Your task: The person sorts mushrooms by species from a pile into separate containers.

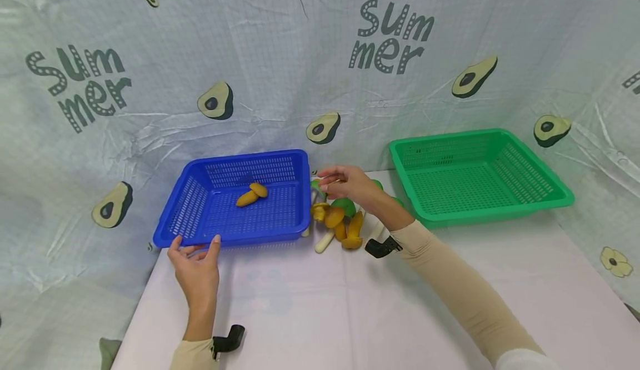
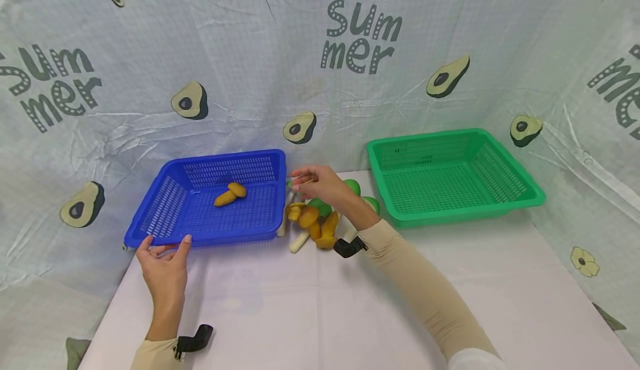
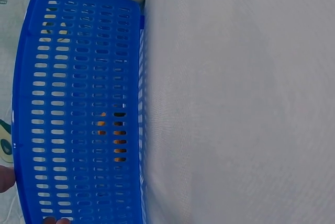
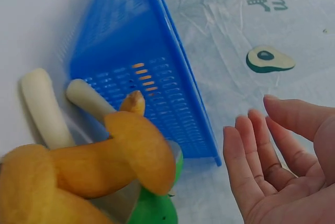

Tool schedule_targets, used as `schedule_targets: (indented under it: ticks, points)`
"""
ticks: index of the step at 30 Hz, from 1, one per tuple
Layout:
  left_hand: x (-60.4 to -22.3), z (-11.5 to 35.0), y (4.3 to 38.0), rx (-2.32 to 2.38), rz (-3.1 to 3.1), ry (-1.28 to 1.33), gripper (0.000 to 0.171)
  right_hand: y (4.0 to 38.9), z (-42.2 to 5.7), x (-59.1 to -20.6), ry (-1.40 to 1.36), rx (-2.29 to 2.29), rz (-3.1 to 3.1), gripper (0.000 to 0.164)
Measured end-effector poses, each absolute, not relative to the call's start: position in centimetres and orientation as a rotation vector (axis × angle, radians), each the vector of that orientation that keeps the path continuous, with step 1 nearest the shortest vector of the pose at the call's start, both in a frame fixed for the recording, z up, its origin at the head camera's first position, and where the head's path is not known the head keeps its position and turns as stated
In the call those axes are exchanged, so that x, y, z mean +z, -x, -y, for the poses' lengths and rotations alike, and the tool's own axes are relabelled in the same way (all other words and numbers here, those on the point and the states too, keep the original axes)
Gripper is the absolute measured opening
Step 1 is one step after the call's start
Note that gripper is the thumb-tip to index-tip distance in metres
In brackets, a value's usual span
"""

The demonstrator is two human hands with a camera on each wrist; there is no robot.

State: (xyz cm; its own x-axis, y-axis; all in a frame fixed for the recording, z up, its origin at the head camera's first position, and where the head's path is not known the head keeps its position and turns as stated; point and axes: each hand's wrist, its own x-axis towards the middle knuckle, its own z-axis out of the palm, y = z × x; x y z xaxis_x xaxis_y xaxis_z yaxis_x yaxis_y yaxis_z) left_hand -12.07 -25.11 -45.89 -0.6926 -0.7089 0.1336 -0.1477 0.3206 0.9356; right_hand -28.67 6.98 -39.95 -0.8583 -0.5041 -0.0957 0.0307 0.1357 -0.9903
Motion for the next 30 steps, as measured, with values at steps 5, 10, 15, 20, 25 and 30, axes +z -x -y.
schedule_targets:
  ticks: [5,10,15,20,25,30]
  points:
    - [-45.6,25.1,12.1,-1.376,2.054,-0.754,0.086,27.5,-8.0,-40.5,0.457,-1.755,-2.042,0.041]
    - [-45.4,25.2,12.0,-1.37,2.061,-0.756,0.088,26.7,-8.9,-41.4,0.456,-1.77,-2.008,0.047]
    - [-45.3,25.0,12.0,-1.369,2.072,-0.76,0.089,26.1,-9.6,-42.1,0.494,-1.786,-2.011,0.045]
    - [-45.3,24.9,12.1,-1.362,2.082,-0.778,0.088,25.8,-10.2,-42.8,0.569,-1.775,-2.04,0.04]
    - [-45.4,25.0,12.2,-1.361,2.08,-0.769,0.088,25.6,-10.7,-43.3,0.623,-1.765,-2.053,0.042]
    - [-45.6,25.1,12.1,-1.359,2.072,-0.758,0.088,25.7,-11.0,-44.1,0.731,-1.75,-2.052,0.044]
